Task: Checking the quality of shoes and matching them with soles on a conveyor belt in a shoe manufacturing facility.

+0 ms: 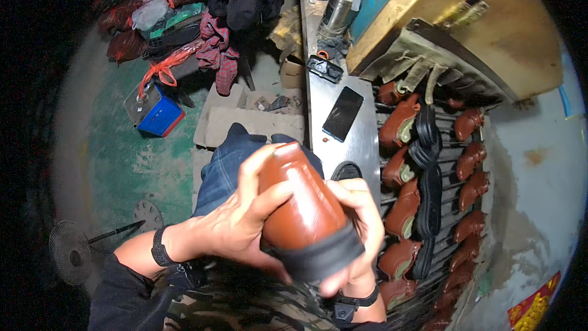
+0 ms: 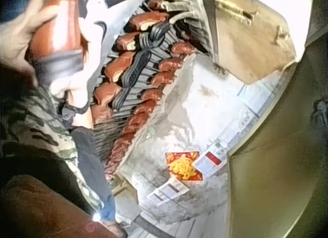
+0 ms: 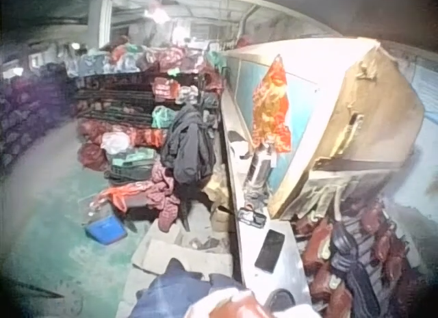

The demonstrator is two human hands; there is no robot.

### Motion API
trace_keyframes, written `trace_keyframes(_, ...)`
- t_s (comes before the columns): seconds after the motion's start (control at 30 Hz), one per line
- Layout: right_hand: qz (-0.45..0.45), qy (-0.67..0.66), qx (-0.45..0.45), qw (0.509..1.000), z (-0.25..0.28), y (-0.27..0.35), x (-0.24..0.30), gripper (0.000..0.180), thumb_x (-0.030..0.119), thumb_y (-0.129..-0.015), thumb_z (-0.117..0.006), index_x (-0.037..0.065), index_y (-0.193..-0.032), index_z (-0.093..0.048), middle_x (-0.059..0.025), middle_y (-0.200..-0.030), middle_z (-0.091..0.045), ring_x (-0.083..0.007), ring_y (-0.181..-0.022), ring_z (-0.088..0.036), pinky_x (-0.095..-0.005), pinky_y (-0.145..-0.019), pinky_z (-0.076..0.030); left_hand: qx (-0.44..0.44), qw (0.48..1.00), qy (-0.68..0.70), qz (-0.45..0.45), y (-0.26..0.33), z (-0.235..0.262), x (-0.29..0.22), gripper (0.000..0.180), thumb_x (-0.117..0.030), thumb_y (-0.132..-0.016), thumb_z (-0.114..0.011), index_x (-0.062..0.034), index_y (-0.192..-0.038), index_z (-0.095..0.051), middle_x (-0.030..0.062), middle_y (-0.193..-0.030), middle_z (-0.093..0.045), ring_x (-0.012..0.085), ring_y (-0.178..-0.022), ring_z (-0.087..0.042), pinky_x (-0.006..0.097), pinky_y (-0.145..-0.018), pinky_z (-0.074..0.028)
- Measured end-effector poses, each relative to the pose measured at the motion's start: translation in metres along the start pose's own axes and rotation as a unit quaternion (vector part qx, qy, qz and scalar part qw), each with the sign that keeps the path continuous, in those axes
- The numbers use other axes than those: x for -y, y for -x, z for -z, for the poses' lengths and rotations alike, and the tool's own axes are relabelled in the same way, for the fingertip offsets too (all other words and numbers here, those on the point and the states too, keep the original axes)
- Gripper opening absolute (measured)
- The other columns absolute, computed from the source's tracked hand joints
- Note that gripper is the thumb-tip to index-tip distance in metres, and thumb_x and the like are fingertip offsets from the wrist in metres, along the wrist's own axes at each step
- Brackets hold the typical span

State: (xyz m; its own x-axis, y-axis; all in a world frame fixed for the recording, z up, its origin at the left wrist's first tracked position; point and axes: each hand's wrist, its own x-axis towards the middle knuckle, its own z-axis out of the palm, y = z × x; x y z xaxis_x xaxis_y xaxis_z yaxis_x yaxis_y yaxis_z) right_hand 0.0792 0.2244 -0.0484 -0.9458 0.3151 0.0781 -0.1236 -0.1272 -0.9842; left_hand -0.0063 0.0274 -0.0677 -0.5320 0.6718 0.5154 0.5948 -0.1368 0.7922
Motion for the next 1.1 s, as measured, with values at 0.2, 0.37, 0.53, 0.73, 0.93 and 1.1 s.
trace_keyframes(0.2,0.395,0.335,0.324,0.792,-0.039,0.015,0.044,0.059,0.034,-0.069,-0.084,0.010,-0.122,-0.071,-0.0099,-0.123,-0.068,-0.0302,-0.108,-0.059,-0.0475,-0.095,-0.049,-0.305,0.851,0.422,0.062,0.031,-0.001,-0.050,0.134,-0.065,-0.074,-0.085,-0.0164,-0.167,-0.001,0.0184,-0.140,-0.048,0.0304,-0.132,-0.052,0.049,-0.112,-0.043)
trace_keyframes(0.37,0.253,0.174,0.452,0.838,-0.038,0.043,-0.013,0.032,0.014,-0.079,-0.083,0.004,-0.107,-0.071,-0.0085,-0.110,-0.069,-0.0305,-0.103,-0.064,-0.0452,-0.092,-0.051,-0.317,0.888,0.232,0.241,0.136,-0.006,0.004,0.070,-0.014,-0.101,-0.063,-0.0026,-0.161,-0.029,0.0149,-0.139,-0.054,0.0237,-0.128,-0.055,0.038,-0.112,-0.042)
trace_keyframes(0.53,0.035,0.109,0.440,0.891,-0.001,0.076,-0.046,0.010,0.001,-0.084,-0.075,0.000,-0.094,-0.074,-0.0109,-0.090,-0.074,-0.0268,-0.083,-0.070,-0.0363,-0.075,-0.055,-0.148,0.936,-0.168,0.273,0.145,0.020,0.007,0.060,-0.004,-0.092,-0.066,0.0006,-0.149,-0.048,0.0171,-0.139,-0.057,0.0357,-0.134,-0.052,0.044,-0.116,-0.038)
trace_keyframes(0.73,-0.083,0.127,0.345,0.926,0.017,0.092,-0.062,0.009,0.000,-0.091,-0.069,-0.002,-0.098,-0.075,-0.0107,-0.091,-0.076,-0.0214,-0.085,-0.072,-0.0333,-0.081,-0.056,0.090,0.931,-0.322,0.145,0.054,-0.008,0.001,0.105,-0.067,-0.082,-0.073,0.0058,-0.150,-0.041,0.0259,-0.152,-0.046,0.0475,-0.143,-0.040,0.057,-0.120,-0.030)
trace_keyframes(0.93,-0.163,0.039,0.248,0.954,0.037,0.095,-0.073,0.013,-0.001,-0.096,-0.063,-0.005,-0.105,-0.071,-0.0110,-0.103,-0.073,-0.0177,-0.098,-0.069,-0.0310,-0.090,-0.054,0.171,0.895,-0.339,0.235,0.016,-0.042,0.016,0.095,-0.058,-0.087,-0.067,0.0110,-0.147,-0.041,0.0299,-0.115,-0.067,0.0452,-0.103,-0.068,0.053,-0.100,-0.048)
trace_keyframes(1.1,-0.169,-0.049,0.162,0.971,0.052,0.089,-0.086,0.015,0.006,-0.101,-0.061,-0.005,-0.108,-0.069,-0.0123,-0.103,-0.073,-0.0179,-0.098,-0.069,-0.0307,-0.090,-0.054,0.149,0.906,-0.323,0.231,0.015,-0.040,0.019,0.085,-0.050,-0.089,-0.066,0.0082,-0.146,-0.043,0.0300,-0.116,-0.067,0.0463,-0.101,-0.068,0.052,-0.095,-0.051)
